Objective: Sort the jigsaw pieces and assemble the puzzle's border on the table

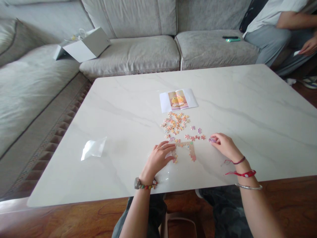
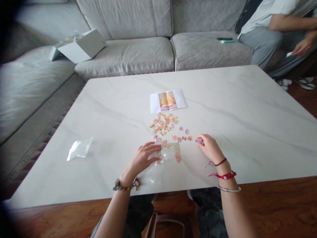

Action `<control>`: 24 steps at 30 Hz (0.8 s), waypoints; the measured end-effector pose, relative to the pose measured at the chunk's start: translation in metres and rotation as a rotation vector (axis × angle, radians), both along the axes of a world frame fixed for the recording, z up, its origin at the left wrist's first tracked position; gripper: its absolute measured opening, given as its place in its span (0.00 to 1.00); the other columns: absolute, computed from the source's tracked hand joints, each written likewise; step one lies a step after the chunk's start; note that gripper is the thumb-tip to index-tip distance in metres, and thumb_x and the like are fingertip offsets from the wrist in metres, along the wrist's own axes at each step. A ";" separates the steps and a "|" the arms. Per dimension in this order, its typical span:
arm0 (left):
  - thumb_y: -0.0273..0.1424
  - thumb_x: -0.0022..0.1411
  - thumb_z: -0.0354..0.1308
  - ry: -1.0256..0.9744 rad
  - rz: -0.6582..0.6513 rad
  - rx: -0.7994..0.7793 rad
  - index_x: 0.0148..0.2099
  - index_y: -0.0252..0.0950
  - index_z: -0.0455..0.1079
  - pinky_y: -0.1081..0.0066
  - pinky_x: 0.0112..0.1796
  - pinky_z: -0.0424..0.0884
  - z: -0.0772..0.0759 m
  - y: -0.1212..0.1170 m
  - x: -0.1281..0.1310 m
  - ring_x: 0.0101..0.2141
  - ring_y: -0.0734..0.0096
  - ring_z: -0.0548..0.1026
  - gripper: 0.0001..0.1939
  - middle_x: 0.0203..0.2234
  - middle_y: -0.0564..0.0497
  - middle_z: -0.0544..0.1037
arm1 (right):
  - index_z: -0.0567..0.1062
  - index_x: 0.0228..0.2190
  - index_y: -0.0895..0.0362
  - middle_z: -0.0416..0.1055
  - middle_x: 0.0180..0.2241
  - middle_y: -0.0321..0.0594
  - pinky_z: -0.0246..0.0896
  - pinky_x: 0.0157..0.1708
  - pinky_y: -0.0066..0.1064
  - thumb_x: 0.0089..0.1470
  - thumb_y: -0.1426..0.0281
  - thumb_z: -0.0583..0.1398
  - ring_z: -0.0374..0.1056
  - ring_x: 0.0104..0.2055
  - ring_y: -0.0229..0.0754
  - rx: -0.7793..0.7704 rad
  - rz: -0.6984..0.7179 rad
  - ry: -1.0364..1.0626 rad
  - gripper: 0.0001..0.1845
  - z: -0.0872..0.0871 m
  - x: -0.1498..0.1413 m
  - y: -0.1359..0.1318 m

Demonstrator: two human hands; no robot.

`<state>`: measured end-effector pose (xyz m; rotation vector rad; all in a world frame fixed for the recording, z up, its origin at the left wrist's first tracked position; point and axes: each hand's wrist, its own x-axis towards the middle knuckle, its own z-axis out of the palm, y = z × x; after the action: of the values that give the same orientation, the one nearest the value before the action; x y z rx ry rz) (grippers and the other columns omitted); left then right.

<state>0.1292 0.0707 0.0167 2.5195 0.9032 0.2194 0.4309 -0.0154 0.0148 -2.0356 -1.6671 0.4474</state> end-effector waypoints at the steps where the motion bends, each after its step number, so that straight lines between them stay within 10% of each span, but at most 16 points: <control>1: 0.35 0.54 0.56 0.000 0.001 -0.003 0.51 0.44 0.63 0.58 0.47 0.61 0.001 0.000 0.000 0.52 0.62 0.60 0.20 0.48 0.50 0.69 | 0.71 0.29 0.57 0.68 0.25 0.38 0.62 0.30 0.31 0.44 0.71 0.56 0.65 0.26 0.38 -0.003 -0.016 0.010 0.07 0.000 0.001 0.000; 10: 0.33 0.56 0.54 -0.031 -0.005 -0.024 0.52 0.44 0.62 0.60 0.48 0.60 0.006 0.000 -0.003 0.52 0.63 0.60 0.20 0.49 0.51 0.69 | 0.72 0.31 0.58 0.73 0.25 0.39 0.66 0.26 0.29 0.45 0.66 0.56 0.69 0.24 0.38 -0.193 -0.037 0.453 0.11 0.008 -0.003 -0.001; 24: 0.32 0.56 0.54 -0.019 0.051 0.046 0.49 0.43 0.65 0.60 0.44 0.65 0.005 0.006 -0.003 0.50 0.62 0.63 0.17 0.46 0.48 0.71 | 0.72 0.31 0.56 0.68 0.31 0.39 0.63 0.29 0.31 0.45 0.69 0.56 0.64 0.24 0.36 0.061 -0.064 0.010 0.08 -0.001 -0.004 0.007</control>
<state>0.1260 0.0769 0.0220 2.5343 0.9664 0.2831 0.4268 -0.0079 0.0138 -2.0325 -1.5858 0.3793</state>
